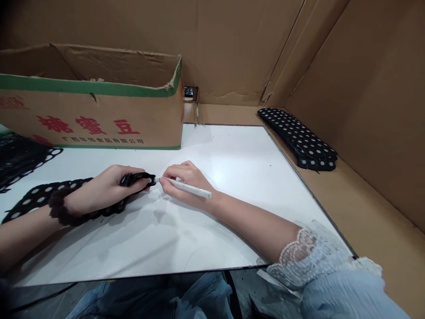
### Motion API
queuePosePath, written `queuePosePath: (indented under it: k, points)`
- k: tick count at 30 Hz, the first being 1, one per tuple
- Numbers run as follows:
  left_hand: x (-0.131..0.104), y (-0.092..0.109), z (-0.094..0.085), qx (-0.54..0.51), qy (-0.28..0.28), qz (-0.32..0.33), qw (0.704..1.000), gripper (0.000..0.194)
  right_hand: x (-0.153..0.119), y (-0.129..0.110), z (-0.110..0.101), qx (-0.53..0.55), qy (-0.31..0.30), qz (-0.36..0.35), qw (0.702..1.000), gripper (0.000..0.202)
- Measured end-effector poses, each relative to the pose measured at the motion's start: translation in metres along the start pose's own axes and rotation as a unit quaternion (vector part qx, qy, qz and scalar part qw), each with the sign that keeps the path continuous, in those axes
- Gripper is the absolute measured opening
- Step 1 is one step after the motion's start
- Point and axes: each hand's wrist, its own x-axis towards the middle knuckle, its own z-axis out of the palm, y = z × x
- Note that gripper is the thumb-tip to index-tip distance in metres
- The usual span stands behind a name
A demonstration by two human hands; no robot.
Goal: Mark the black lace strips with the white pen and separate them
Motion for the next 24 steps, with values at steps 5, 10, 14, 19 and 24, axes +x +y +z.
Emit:
queuePosePath:
  k: [5, 10, 14, 19, 24]
  points:
    - [-0.002, 0.003, 0.003, 0.064, 0.006, 0.028, 0.998, 0.028, 0.004, 0.005, 0.0, -0.034, -0.057, -0.047, 0.997, 0.018]
    - [-0.002, 0.007, 0.014, 0.128, 0.038, 0.045, 0.99, 0.018, 0.007, 0.008, 0.008, -0.15, -0.076, -0.084, 0.982, 0.022]
    - [-0.001, 0.007, 0.018, 0.127, 0.064, 0.045, 0.989, 0.017, 0.009, 0.007, 0.015, -0.23, -0.04, -0.081, 0.969, 0.024]
    - [-0.001, 0.008, 0.013, 0.054, 0.087, 0.028, 0.994, 0.027, 0.01, 0.006, 0.009, -0.224, 0.002, -0.062, 0.973, 0.022]
    - [0.0, 0.004, 0.006, -0.121, 0.071, -0.05, 0.989, 0.035, 0.006, 0.002, -0.004, -0.106, 0.094, -0.023, 0.99, 0.015]
